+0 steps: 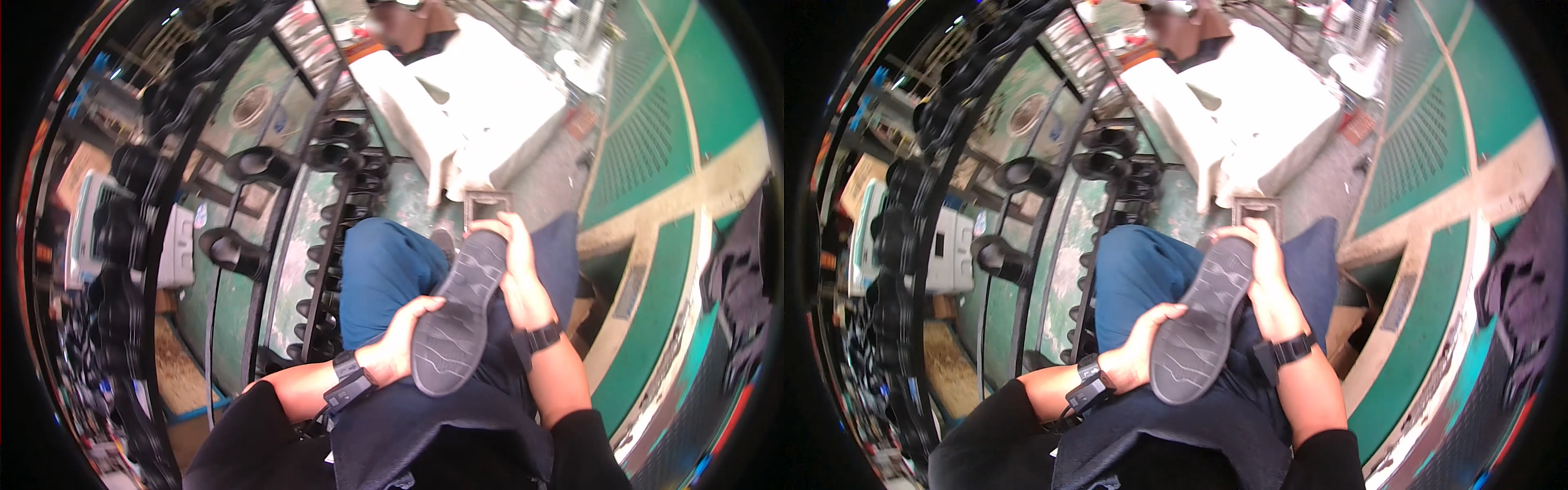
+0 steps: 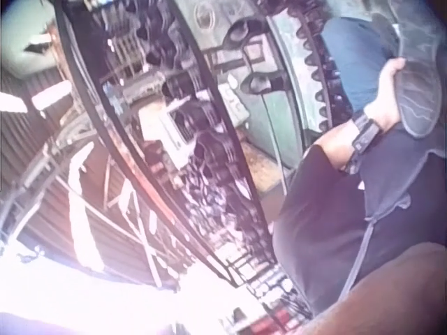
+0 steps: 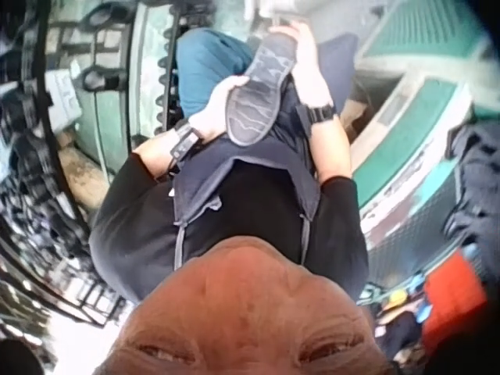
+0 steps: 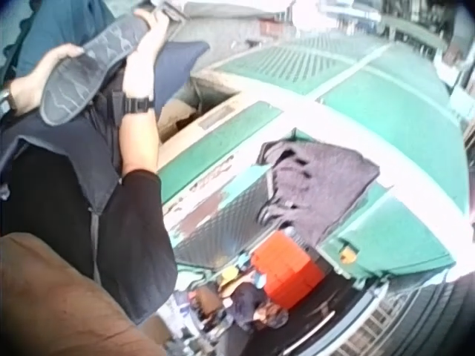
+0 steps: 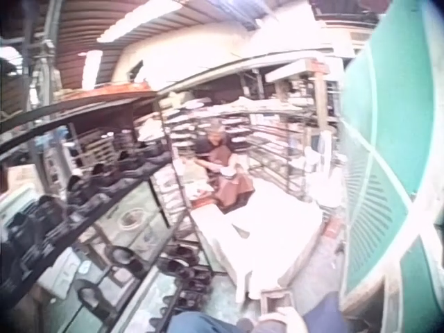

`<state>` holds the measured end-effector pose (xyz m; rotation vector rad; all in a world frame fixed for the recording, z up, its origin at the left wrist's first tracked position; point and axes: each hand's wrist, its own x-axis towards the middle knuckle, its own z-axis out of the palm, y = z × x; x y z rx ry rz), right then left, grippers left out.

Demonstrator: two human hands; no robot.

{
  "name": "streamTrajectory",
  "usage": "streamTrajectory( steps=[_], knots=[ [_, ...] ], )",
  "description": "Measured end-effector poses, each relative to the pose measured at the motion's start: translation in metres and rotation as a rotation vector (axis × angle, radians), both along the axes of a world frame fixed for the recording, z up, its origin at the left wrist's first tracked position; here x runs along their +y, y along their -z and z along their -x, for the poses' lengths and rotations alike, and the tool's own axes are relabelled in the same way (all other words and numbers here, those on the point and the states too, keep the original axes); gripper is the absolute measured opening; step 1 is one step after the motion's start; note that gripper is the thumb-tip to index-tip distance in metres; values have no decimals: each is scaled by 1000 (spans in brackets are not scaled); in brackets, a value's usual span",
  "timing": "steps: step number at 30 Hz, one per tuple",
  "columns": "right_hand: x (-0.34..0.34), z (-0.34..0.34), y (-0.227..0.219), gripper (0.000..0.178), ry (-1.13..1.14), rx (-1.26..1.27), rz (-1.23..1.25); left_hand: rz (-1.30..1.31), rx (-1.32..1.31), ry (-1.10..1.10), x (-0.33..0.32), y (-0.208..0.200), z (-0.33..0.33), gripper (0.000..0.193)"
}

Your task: Inspecting shoe components and placing them into an assembly machine in a factory.

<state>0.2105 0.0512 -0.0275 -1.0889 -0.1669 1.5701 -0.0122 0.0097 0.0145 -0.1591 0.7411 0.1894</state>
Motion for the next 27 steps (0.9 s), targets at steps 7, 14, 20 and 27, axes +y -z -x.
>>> streamTrajectory(
  steps=[7,14,20,27],
  knots=[
    [-22,-6,-31,57,50,11,-305,-355,-167,-113,-10,-42,2,72],
    [-42,-63,49,50,126,123,59,-735,-210,190,-13,-62,-14,103],
    [-15,-73,46,51,-36,-59,87,-1493,-447,351,26,-93,-19,108],
    [41,-53,-26,61,-104,-317,-80,-1900,-248,272,33,-93,32,109]
  ],
)
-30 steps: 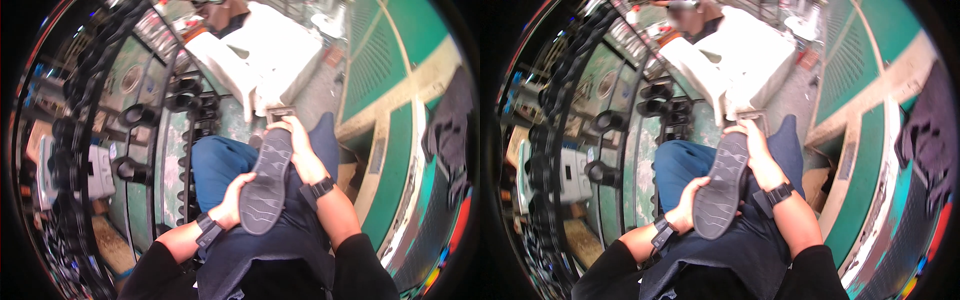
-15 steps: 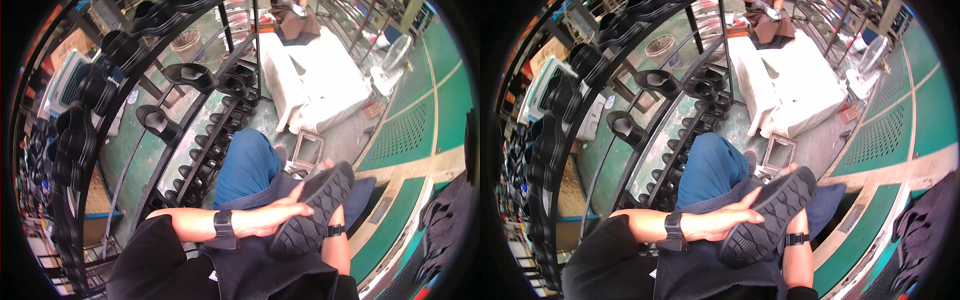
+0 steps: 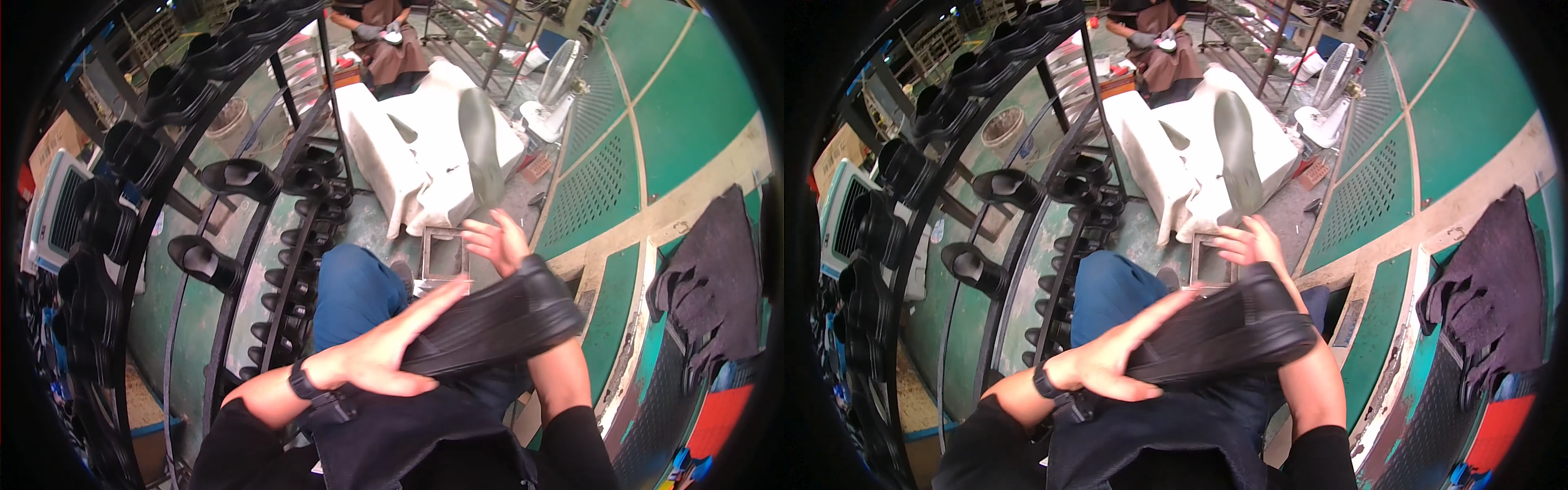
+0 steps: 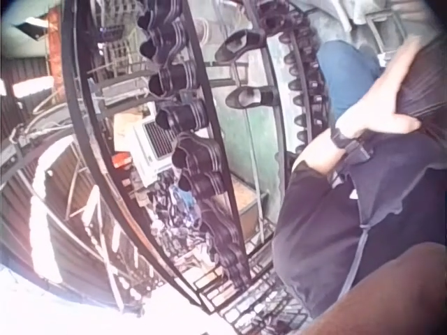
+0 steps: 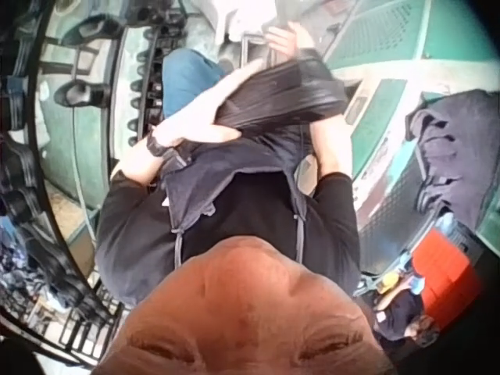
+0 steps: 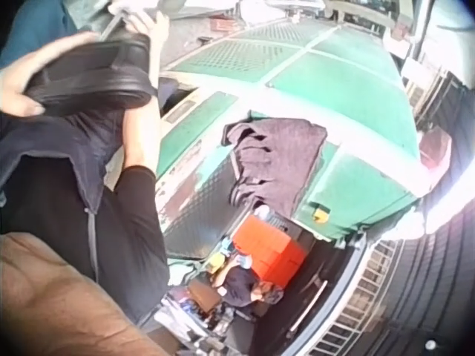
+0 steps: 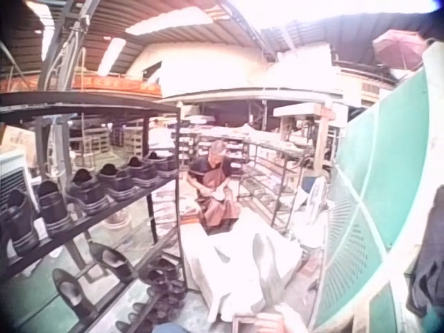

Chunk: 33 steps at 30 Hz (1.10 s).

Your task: Inspecting shoe components and placing them into an assembly machine in a factory.

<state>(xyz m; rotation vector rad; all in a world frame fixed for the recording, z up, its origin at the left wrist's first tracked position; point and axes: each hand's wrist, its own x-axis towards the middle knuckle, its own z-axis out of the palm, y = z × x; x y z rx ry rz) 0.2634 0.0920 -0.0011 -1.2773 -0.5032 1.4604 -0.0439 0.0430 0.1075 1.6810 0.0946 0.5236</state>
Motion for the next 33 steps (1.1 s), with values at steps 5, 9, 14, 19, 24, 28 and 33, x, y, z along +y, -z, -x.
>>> streamTrajectory(
  steps=[5,9,14,19,24,28,33],
  knots=[
    [4,76,-32,40,-539,-141,-31,-537,69,-403,13,-20,60,105],
    [-25,120,-70,38,-539,169,-112,-1045,516,-607,19,-53,67,73],
    [-24,185,-77,43,-707,-113,-471,-569,514,-714,7,2,66,45],
    [-22,134,-102,36,-634,-206,-274,-890,663,-847,39,-12,80,33],
    [-26,90,-117,36,-614,-356,-203,-1019,894,-1208,121,3,144,41],
    [-31,69,-125,35,-630,-464,-128,-701,1248,-1265,163,74,211,36],
    [-48,35,-137,34,-677,-538,-71,-1127,950,-1472,134,89,167,59]
  ],
)
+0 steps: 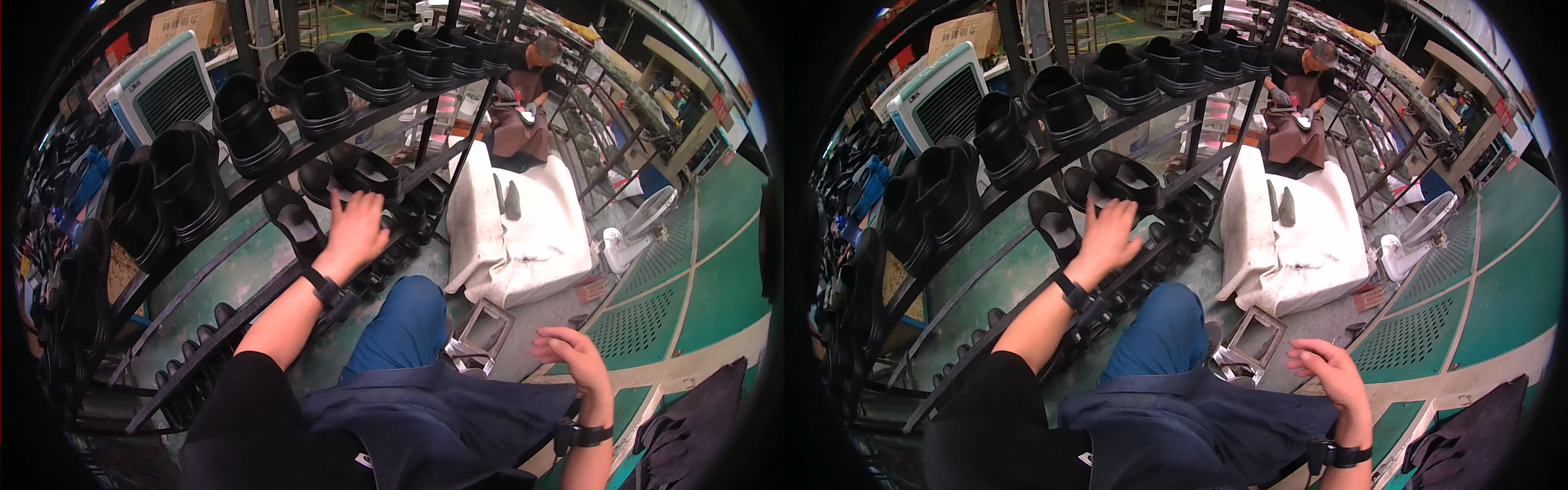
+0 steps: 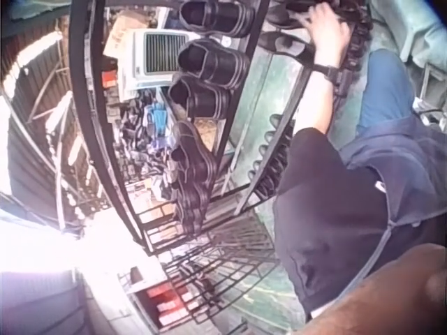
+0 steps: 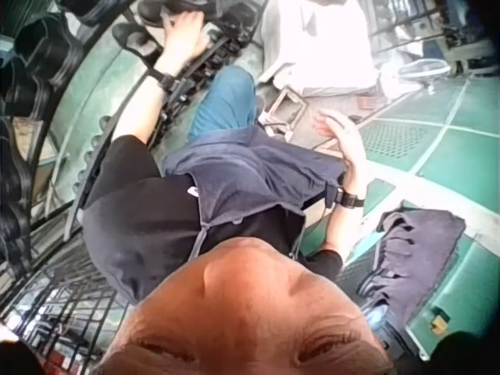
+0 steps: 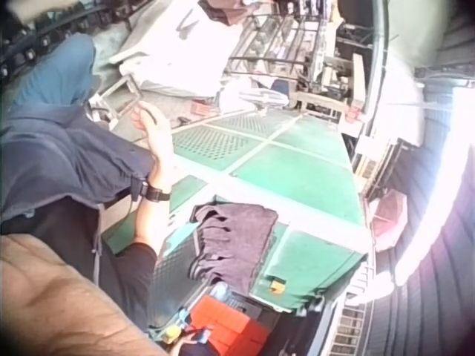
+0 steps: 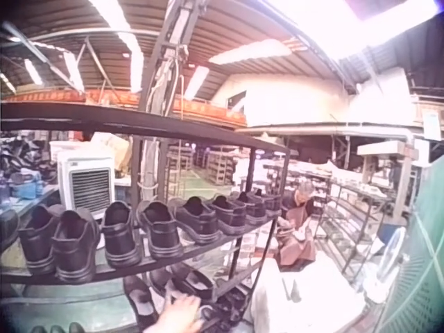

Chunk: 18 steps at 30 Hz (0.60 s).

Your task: Inspecting shoe components and placing them into an assembly machine in a factory.

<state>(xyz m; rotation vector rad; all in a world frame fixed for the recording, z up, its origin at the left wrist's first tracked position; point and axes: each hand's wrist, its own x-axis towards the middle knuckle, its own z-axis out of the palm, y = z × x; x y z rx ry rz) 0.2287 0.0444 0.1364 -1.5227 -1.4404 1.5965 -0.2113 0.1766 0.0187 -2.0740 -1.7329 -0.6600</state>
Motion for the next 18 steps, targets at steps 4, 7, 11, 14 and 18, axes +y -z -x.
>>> streamTrajectory(
  steps=[4,7,11,14,18],
  knots=[
    [-25,-64,-23,37,102,-52,-29,232,-292,471,-13,-29,-63,42],
    [-45,-119,-43,41,256,-100,-105,427,-361,535,-19,-18,-96,27],
    [-108,-218,-64,39,666,-136,-203,481,-488,678,-34,-1,-110,13],
    [-200,-288,-76,34,1101,-142,-277,385,-301,659,-40,37,-119,11],
    [-353,-360,-60,33,1725,-240,-421,310,-240,626,-40,51,-140,16]
  ],
)
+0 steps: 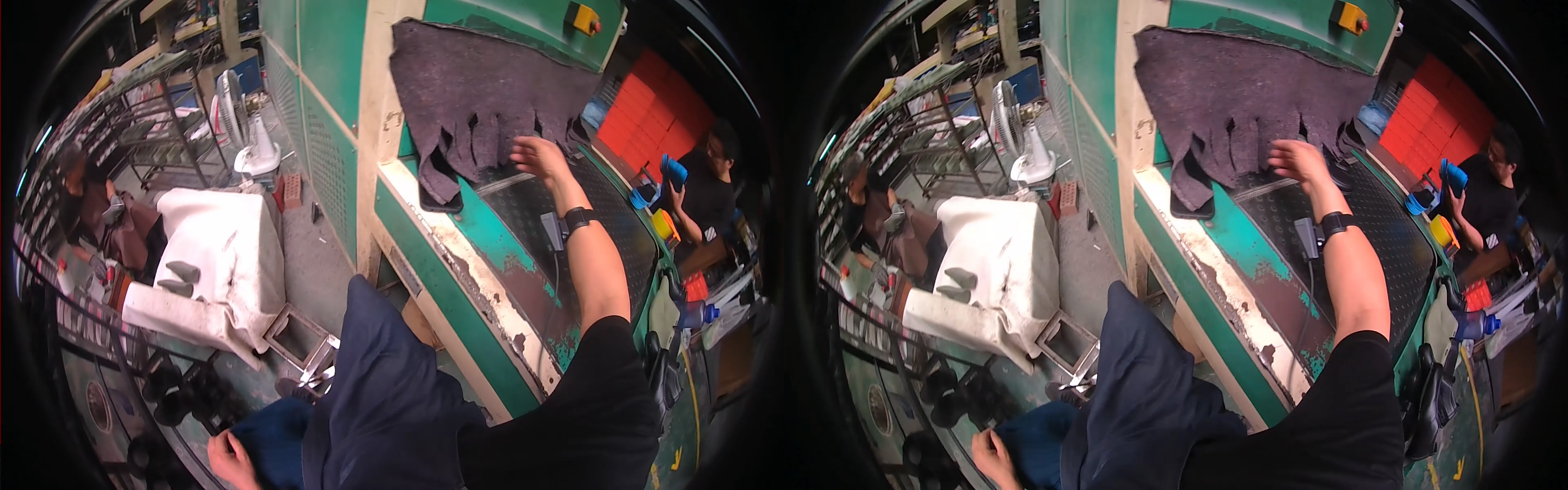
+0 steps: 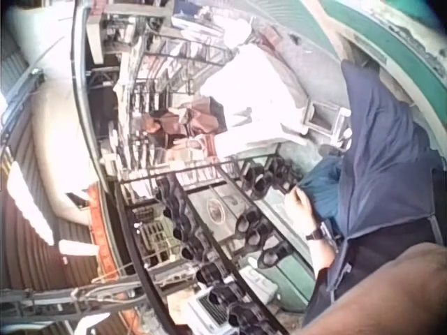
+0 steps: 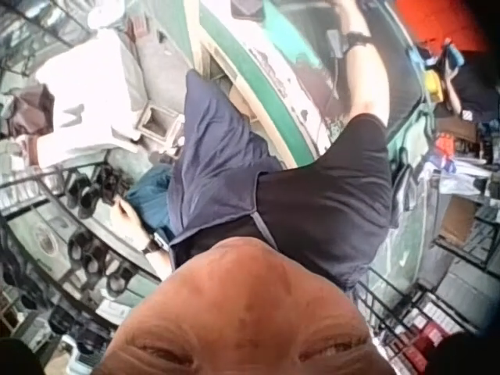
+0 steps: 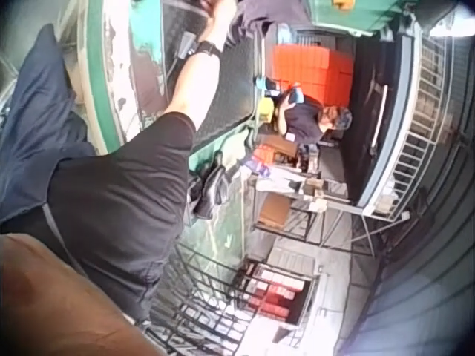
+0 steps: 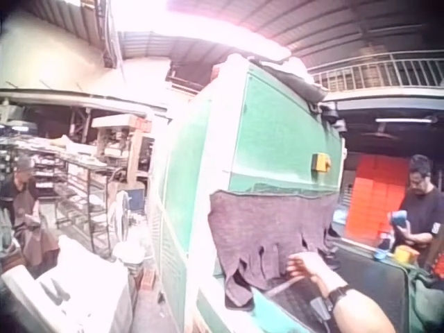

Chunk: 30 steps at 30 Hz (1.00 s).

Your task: Inspecting shoe components and placing them into an assembly machine in a factory.

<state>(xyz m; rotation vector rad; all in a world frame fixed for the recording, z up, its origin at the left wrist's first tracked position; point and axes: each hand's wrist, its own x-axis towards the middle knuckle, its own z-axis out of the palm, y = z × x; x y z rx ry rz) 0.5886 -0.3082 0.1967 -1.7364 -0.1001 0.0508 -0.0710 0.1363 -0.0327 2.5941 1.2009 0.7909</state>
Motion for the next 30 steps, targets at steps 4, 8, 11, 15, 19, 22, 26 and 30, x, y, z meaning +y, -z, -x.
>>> streamTrajectory(
  steps=[4,8,11,15,19,22,26,30],
  knots=[
    [-124,-75,34,29,585,-144,9,155,91,1,-33,-73,-35,25],
    [-135,-131,41,37,575,-415,170,143,87,12,-34,-75,-45,26],
    [-110,-145,58,48,530,-455,506,102,163,-20,-34,-74,-50,26],
    [-129,-151,64,60,585,-357,856,102,187,1,-32,-78,-70,27],
    [-93,-109,29,63,504,-247,1088,20,89,14,-42,-85,-74,27],
    [-62,-81,-26,81,388,-348,1171,-58,80,10,-4,-17,-44,18],
    [-60,-66,4,125,41,-20,644,-21,48,13,-5,-10,-48,19],
    [-41,-25,-2,108,-26,-265,780,-2,14,-26,-10,-14,-33,21]
  ],
)
